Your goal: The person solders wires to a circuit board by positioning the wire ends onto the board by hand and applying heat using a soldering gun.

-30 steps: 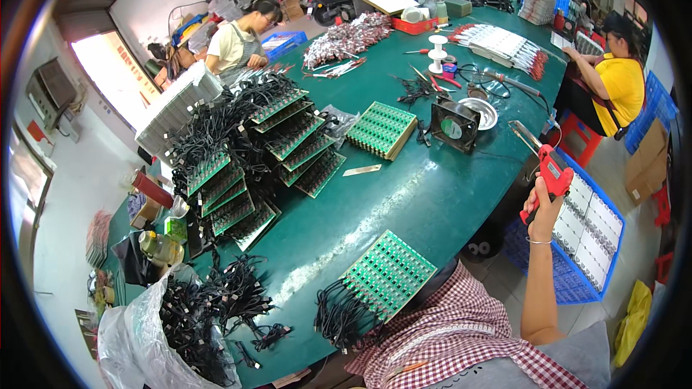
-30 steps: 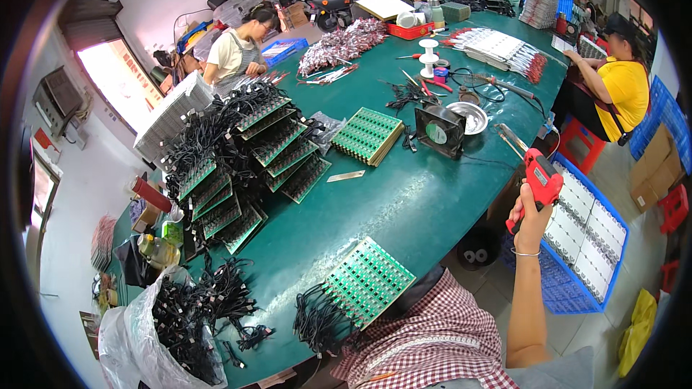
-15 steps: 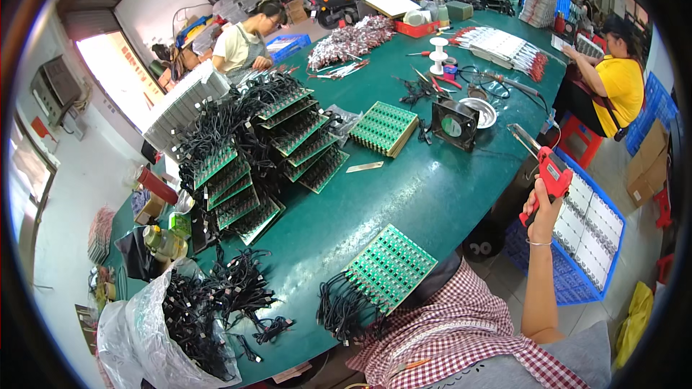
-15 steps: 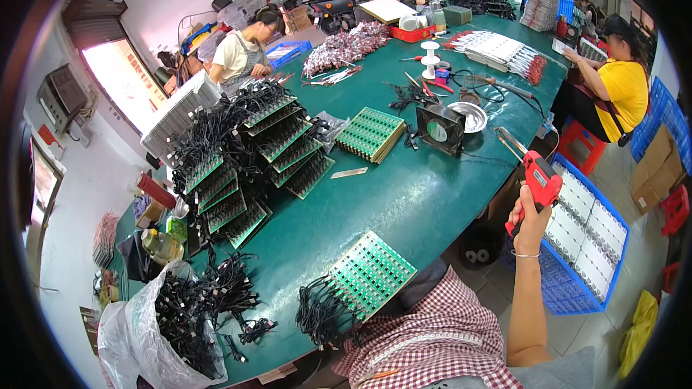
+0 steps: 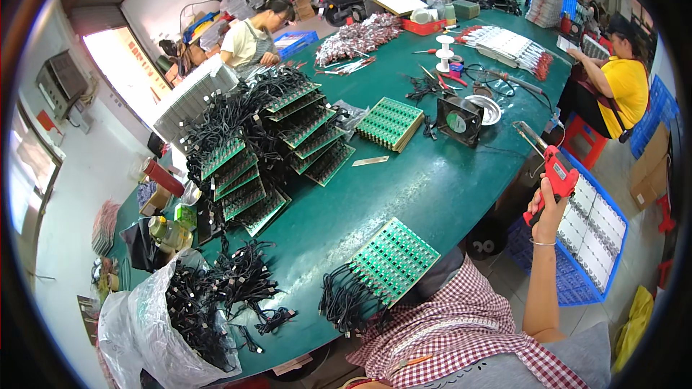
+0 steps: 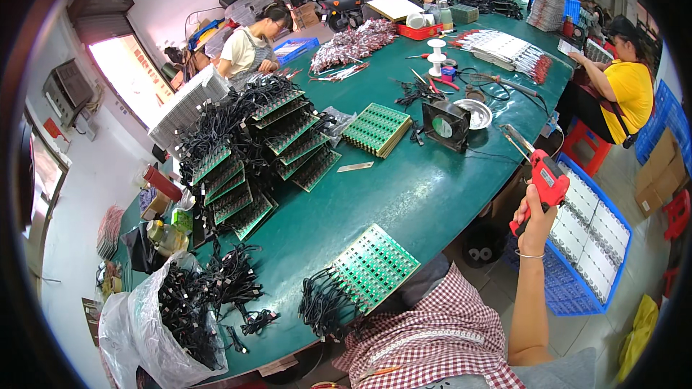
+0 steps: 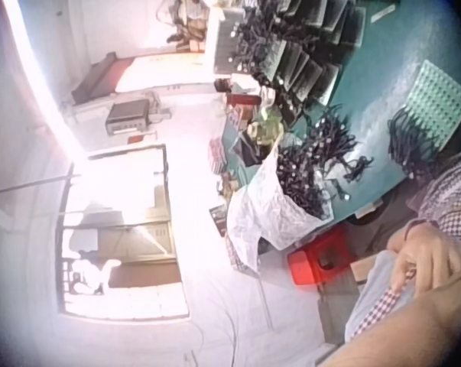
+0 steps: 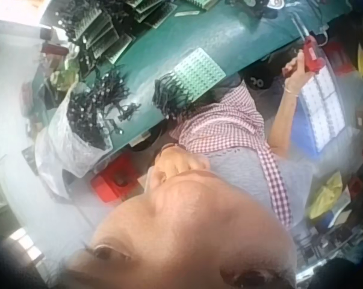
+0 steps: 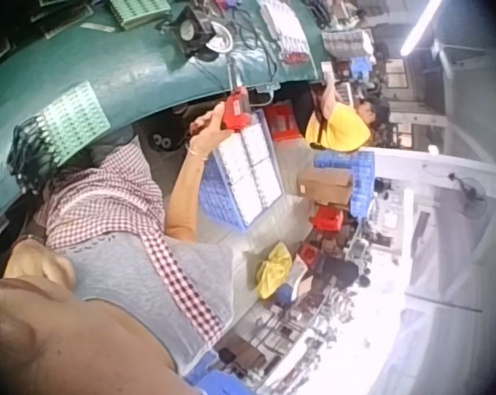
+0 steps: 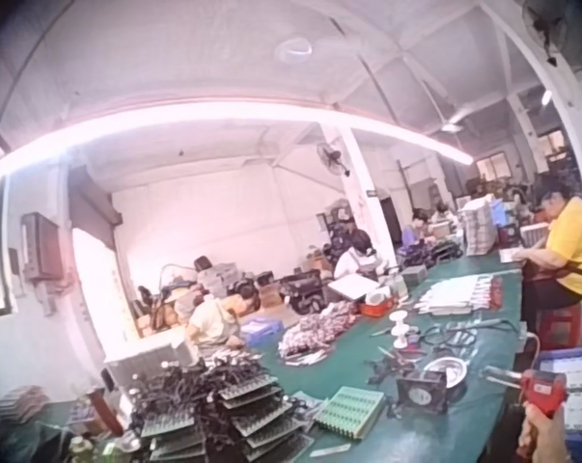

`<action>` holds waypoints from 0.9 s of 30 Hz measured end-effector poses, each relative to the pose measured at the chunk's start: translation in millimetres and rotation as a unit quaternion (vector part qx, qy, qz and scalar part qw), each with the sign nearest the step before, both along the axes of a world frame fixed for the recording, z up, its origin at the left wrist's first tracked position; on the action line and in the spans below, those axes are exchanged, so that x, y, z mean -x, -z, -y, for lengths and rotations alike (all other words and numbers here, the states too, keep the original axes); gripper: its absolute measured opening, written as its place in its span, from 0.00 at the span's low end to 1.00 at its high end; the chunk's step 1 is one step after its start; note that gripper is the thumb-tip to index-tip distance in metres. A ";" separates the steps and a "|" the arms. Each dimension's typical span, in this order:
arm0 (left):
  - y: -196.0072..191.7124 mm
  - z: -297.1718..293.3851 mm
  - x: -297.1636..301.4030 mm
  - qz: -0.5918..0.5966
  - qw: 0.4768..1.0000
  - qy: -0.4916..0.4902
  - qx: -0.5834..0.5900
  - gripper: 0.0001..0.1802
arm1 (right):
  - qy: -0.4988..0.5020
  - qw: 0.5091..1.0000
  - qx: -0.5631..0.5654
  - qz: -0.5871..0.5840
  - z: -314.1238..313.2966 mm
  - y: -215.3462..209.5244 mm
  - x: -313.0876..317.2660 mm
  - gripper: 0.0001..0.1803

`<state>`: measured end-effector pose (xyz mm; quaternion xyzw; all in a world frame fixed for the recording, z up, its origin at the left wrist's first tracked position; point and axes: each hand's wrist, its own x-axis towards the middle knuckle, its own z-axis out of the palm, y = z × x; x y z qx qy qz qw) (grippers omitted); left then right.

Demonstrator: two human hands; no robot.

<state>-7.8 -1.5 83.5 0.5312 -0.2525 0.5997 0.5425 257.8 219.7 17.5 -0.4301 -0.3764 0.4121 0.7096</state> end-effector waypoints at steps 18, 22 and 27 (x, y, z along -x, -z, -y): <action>-1.1 -0.1 2.8 0.055 0.994 0.057 0.072 0.18 | -0.015 0.999 0.015 -0.027 0.0 7.0 8.4 0.16; -1.7 -1.5 4.5 0.073 0.992 0.061 0.088 0.18 | -0.037 0.998 0.027 -0.042 1.7 2.3 13.5 0.16; -1.0 2.1 9.0 0.190 0.900 -0.044 0.391 0.09 | -0.136 0.990 -0.014 -0.046 18.1 -11.0 46.4 0.17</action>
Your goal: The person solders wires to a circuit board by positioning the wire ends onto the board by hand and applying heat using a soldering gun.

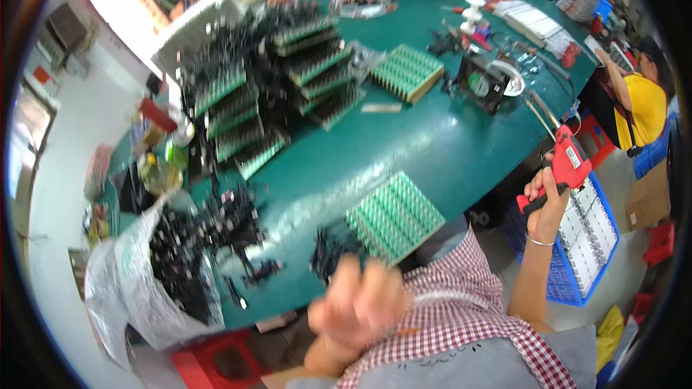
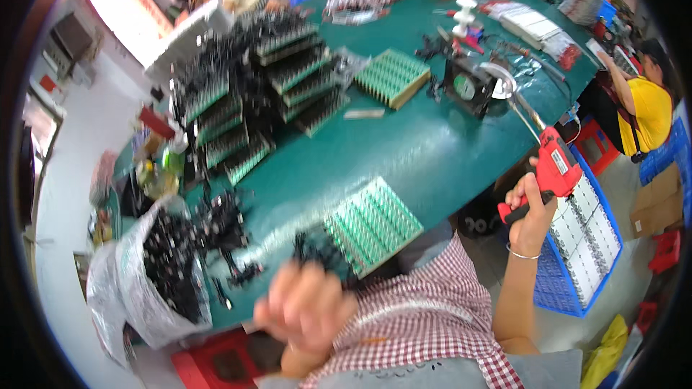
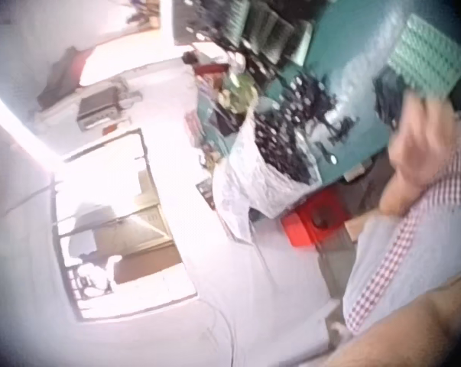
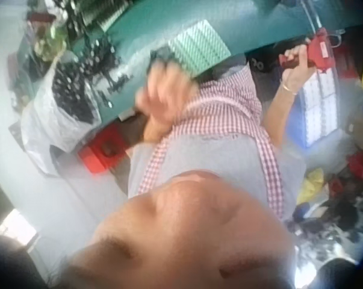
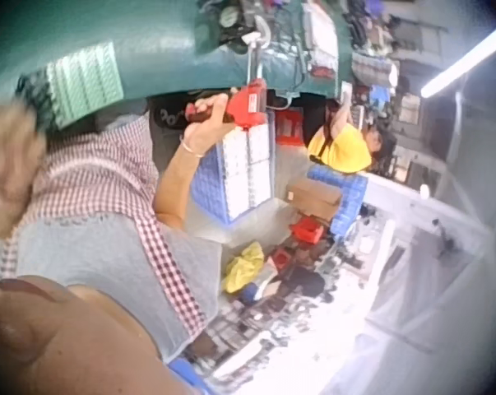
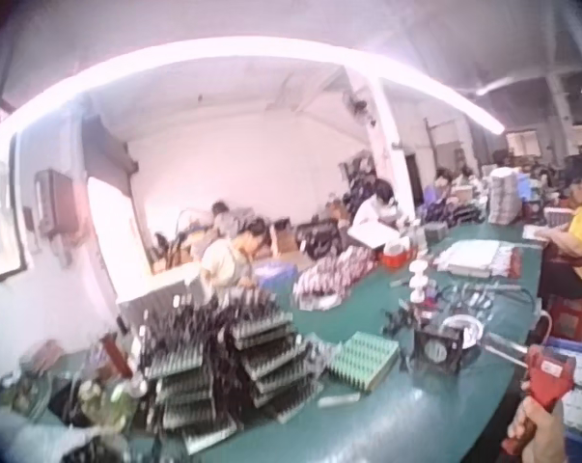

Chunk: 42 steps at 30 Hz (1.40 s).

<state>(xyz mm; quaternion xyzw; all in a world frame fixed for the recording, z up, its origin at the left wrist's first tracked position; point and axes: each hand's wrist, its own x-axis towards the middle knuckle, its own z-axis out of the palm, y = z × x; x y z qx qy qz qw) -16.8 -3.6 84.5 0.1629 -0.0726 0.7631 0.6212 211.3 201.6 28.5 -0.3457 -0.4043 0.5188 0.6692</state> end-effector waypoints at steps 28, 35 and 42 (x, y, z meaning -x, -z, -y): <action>56.9 -46.7 22.0 0.091 0.995 0.039 0.031 0.22 | -0.142 0.987 0.050 0.063 42.6 5.8 37.7 0.19; 56.8 -45.2 20.0 0.087 0.995 0.050 0.022 0.21 | -0.140 0.986 0.050 0.075 42.4 7.4 39.9 0.19; 56.9 -44.0 18.5 0.068 0.996 0.051 0.035 0.22 | -0.144 0.985 0.065 0.073 40.3 12.9 38.0 0.19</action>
